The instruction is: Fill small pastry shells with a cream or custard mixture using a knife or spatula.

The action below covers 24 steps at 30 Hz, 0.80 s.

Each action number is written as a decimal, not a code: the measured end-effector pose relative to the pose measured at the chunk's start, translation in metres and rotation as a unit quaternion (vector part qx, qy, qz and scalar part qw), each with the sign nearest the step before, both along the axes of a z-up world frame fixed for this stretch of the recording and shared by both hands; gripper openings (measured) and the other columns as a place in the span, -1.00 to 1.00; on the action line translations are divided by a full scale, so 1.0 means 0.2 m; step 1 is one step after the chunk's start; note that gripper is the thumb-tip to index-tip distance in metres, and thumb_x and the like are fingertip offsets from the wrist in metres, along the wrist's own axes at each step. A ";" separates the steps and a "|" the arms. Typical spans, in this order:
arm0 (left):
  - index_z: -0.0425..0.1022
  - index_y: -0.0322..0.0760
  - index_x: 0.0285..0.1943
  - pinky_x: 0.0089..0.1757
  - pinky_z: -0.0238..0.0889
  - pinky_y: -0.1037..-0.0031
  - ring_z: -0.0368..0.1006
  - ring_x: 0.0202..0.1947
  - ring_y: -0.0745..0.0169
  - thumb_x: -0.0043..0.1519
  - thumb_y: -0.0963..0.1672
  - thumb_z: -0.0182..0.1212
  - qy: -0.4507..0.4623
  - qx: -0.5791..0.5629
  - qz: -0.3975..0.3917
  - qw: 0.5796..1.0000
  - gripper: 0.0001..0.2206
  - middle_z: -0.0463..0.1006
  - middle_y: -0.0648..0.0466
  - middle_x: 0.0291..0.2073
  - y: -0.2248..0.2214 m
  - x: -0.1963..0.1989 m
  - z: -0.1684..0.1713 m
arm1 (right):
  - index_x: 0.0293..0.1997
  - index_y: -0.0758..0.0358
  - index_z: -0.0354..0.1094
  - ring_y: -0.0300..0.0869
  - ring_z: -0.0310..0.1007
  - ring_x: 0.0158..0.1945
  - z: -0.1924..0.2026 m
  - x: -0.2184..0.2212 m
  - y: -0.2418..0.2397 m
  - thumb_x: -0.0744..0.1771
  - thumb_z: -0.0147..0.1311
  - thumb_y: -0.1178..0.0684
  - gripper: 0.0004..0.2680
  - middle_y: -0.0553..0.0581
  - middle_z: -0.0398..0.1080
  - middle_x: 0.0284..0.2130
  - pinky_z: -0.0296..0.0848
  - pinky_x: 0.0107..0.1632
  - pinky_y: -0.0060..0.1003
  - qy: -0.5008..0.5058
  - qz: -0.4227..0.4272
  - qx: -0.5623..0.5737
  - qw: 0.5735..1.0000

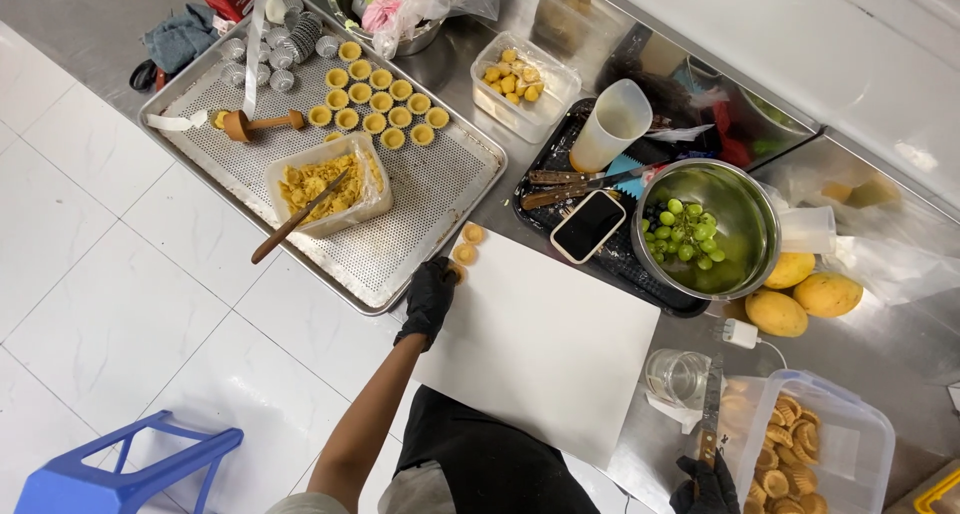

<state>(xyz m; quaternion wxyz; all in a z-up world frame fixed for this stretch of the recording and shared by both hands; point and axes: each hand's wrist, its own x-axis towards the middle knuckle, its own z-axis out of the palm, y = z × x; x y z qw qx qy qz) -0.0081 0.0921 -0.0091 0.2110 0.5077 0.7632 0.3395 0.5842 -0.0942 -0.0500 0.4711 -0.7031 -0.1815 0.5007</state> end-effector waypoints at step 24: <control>0.57 -0.37 -0.32 -0.43 0.36 0.40 0.50 -0.59 0.27 0.24 -0.12 0.28 -0.241 -0.090 -0.002 0.966 -0.83 0.55 0.04 -0.60 0.16 0.00 0.23 | 0.43 0.12 0.20 -0.31 0.16 -0.71 0.20 -0.14 0.02 0.42 -0.08 0.10 -0.65 0.35 0.46 -0.27 0.15 -0.64 -0.37 0.003 -0.023 -0.041 0.999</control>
